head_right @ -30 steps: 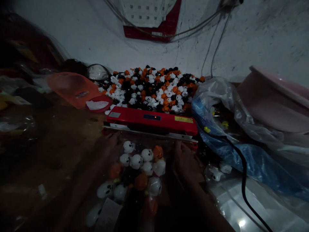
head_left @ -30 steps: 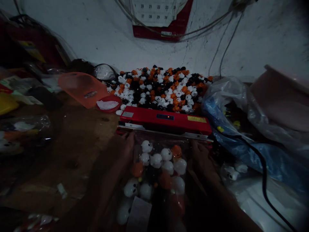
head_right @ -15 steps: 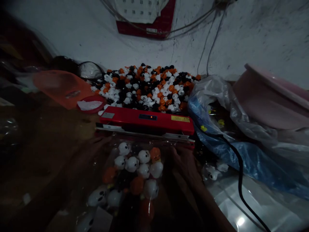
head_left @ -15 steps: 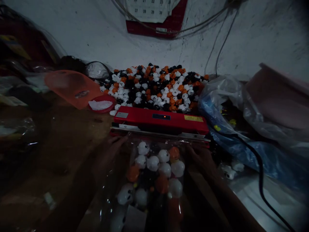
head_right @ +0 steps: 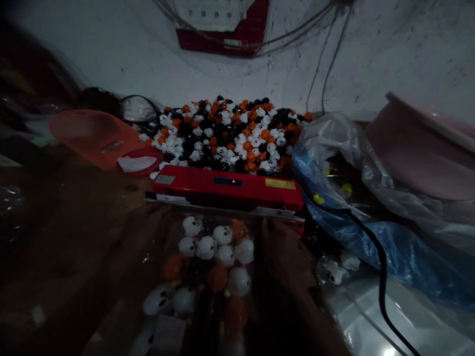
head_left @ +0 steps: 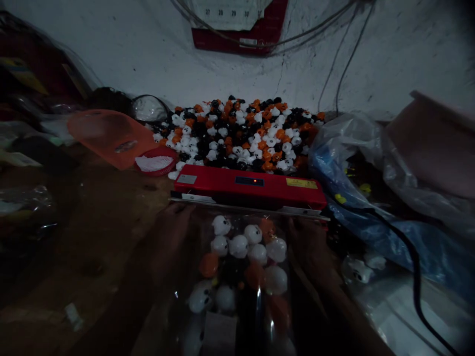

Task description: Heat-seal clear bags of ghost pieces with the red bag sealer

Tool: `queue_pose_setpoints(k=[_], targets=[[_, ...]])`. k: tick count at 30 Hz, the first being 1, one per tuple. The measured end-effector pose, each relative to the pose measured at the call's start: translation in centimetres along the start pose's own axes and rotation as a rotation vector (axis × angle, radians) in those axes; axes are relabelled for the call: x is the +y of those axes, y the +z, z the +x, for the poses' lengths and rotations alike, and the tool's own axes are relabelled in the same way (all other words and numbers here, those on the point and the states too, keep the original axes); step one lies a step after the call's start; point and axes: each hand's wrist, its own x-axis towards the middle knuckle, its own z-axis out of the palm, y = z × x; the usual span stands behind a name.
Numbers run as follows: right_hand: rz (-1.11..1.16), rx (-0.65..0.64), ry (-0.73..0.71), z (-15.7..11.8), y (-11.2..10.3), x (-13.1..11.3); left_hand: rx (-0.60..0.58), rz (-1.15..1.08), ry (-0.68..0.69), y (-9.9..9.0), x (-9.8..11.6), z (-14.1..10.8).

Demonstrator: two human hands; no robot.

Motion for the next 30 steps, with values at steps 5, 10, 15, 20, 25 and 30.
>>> queue_pose_setpoints(k=[5,10,15,20,25,30], targets=[[-0.078,0.008,-0.025,0.2,0.2,0.1,0.0,-0.05,0.011,0.8,-0.1,0.6],[-0.181,-0.043,-0.106,-0.3,-1.2,-0.1,0.032,0.013,-0.007,0.6,0.0,0.4],[-0.259,0.024,-0.12,-0.1,-4.7,-1.8,0.115,-0.109,-0.063,0.3,-0.8,0.1],[-0.033,-0.072,-0.576,2.4,-5.0,-8.4,0.173,-0.049,-0.114,-0.7,-1.5,-0.3],[-0.391,-0.445,-0.657,5.7,-2.0,-12.5,0.101,0.007,-0.024,-2.1,-0.8,-1.4],[-0.42,-0.578,-0.744,6.9,-0.3,-12.2,0.001,0.039,0.116,-2.0,1.6,-0.3]])
